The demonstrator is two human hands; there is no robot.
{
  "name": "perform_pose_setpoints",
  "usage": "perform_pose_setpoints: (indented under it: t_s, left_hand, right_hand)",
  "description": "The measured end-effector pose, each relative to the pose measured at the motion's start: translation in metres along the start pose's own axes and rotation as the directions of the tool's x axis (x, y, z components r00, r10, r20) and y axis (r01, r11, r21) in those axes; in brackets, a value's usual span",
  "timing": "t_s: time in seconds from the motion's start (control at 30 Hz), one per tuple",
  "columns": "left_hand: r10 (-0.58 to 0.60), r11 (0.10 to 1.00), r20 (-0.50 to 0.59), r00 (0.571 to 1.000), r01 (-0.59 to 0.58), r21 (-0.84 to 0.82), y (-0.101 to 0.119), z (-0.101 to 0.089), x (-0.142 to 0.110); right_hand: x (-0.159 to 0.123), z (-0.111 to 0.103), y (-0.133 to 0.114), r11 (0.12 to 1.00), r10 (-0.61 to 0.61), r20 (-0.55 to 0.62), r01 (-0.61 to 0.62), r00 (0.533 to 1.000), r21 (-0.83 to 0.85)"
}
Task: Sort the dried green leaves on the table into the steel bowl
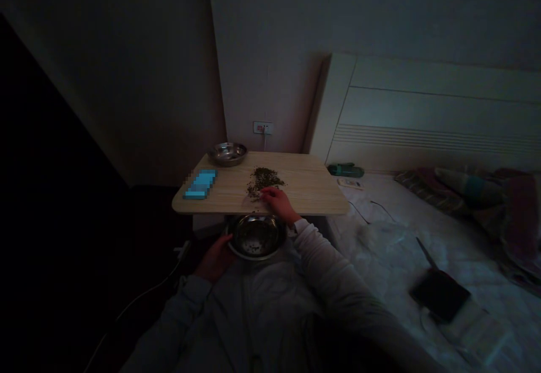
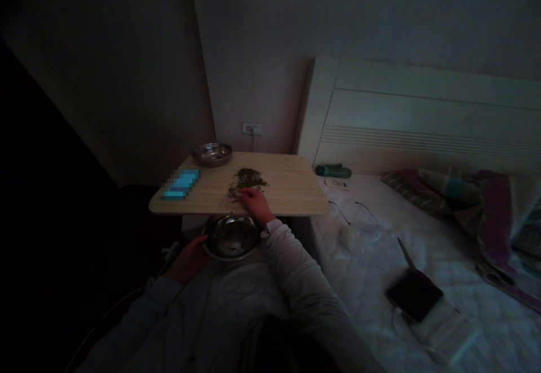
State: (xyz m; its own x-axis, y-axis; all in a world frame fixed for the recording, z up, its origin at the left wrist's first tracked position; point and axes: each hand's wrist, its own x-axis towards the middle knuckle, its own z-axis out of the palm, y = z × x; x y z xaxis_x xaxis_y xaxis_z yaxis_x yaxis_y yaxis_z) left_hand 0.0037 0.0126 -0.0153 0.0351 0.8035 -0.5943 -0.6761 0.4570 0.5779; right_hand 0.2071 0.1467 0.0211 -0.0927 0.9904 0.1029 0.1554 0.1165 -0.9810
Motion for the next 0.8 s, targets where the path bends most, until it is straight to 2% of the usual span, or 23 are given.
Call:
perform_pose_setpoints:
  t_s: [0.27, 0.43, 0.6, 0.8]
  left_hand:
    - [0.009, 1.0, 0.018, 1.0, -0.009, -0.004, -0.0006, 0.0002, -0.0001]
    - [0.014, 1.0, -0.021, 1.0, -0.014, 0.003, -0.0007, -0.0001, -0.0004]
    - [0.007, 1.0, 0.006, 1.0, -0.007, 0.015, 0.0, 0.0014, -0.0027]
    - [0.012, 1.0, -0.016, 1.0, -0.012, 0.006, 0.0007, 0.0025, -0.002]
  right_hand:
    - [0.0015, 0.0007, 0.0005, 1.0, -0.006, 0.008, 0.006, 1.0, 0.013]
    - [0.0004, 0.0001, -0.0002, 1.0, -0.01, 0.045, 0.011, 0.999, -0.023]
    - [-0.0005, 0.0011, -0.0013, 1.0, 0.014, 0.043, -0.013, 0.999, -0.028]
    - [-0.0005, 0.0011, -0.0018, 1.0, 0.009, 0.056, -0.008, 0.998, -0.019]
